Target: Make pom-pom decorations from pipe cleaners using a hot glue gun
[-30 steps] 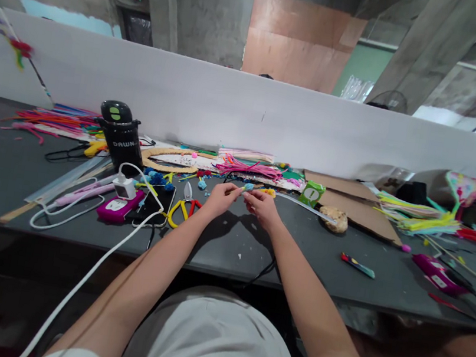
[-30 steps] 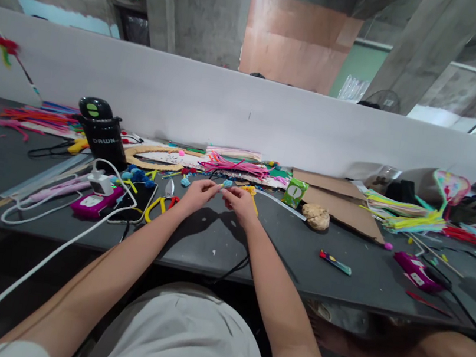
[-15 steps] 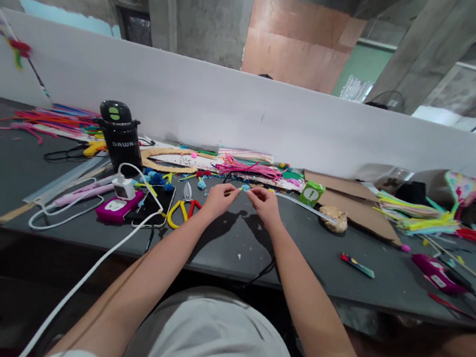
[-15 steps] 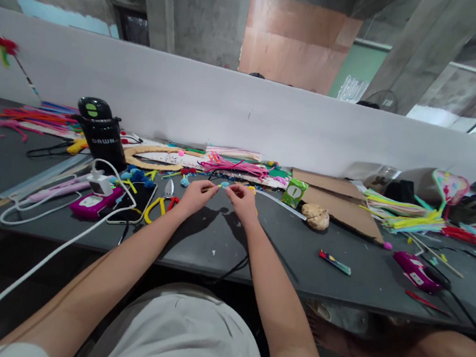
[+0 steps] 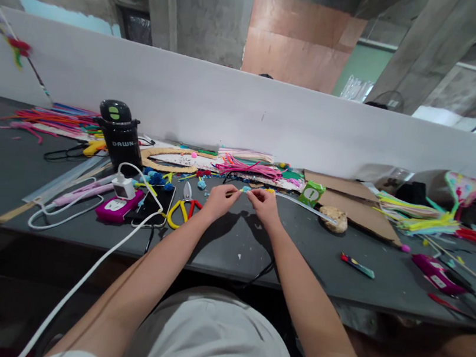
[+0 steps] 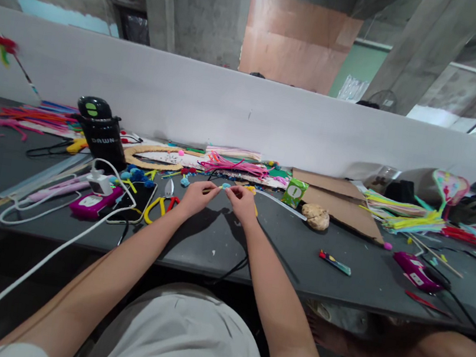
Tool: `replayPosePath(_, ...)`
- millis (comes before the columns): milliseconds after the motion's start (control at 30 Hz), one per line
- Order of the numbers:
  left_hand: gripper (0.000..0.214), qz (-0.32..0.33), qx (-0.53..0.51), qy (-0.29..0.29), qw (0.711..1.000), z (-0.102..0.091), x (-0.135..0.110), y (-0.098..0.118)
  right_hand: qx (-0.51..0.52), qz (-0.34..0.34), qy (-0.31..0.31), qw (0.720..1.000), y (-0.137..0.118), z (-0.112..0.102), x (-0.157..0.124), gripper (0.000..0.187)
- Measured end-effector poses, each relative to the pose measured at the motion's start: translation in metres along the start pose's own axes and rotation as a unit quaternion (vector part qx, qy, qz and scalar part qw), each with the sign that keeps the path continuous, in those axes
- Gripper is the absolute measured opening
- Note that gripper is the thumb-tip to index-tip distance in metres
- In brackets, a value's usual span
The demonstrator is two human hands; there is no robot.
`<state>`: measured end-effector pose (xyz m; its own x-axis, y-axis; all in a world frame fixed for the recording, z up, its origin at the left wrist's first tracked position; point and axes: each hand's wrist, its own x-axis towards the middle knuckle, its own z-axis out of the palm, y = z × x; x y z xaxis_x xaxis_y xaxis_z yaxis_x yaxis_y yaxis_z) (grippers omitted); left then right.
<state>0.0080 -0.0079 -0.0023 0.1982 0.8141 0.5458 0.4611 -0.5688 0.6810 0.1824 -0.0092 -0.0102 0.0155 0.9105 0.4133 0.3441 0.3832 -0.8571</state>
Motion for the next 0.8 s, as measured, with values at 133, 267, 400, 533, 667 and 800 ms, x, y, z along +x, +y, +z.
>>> replayPosePath(133, 0.031, 0.008, -0.003, -0.007, 1.0, 0.0001, -0.0001, -0.0003, 0.011, 0.019, -0.002, 1.0, -0.0011, -0.0002, 0.0, 0.037)
replayPosePath(267, 0.032, 0.006, -0.007, -0.011, 1.0, 0.0005, 0.0002, -0.0009, 0.021, 0.036, -0.01, 0.999, -0.003, -0.0007, -0.0007, 0.039)
replayPosePath(400, 0.031, 0.006, -0.004, -0.013, 1.0, 0.0005, 0.0002, -0.0017, 0.034, 0.05, -0.013, 0.998, -0.0046, -0.0011, -0.0016, 0.041)
replayPosePath(533, 0.028, 0.007, -0.007, -0.011, 1.0, 0.0011, 0.0003, -0.0033, 0.037, 0.059, -0.019, 0.997, -0.006, -0.0017, -0.0015, 0.041)
replayPosePath(667, 0.027, 0.009, -0.006, -0.009, 1.0, 0.0018, 0.0008, -0.0046, 0.032, 0.057, -0.024, 0.998, -0.0065, -0.0025, -0.0015, 0.041)
replayPosePath(800, 0.029, 0.013, -0.003, -0.008, 1.0, 0.0016, 0.0006, -0.0052, 0.033, 0.066, -0.038, 0.997, -0.007, -0.0032, -0.0023, 0.041)
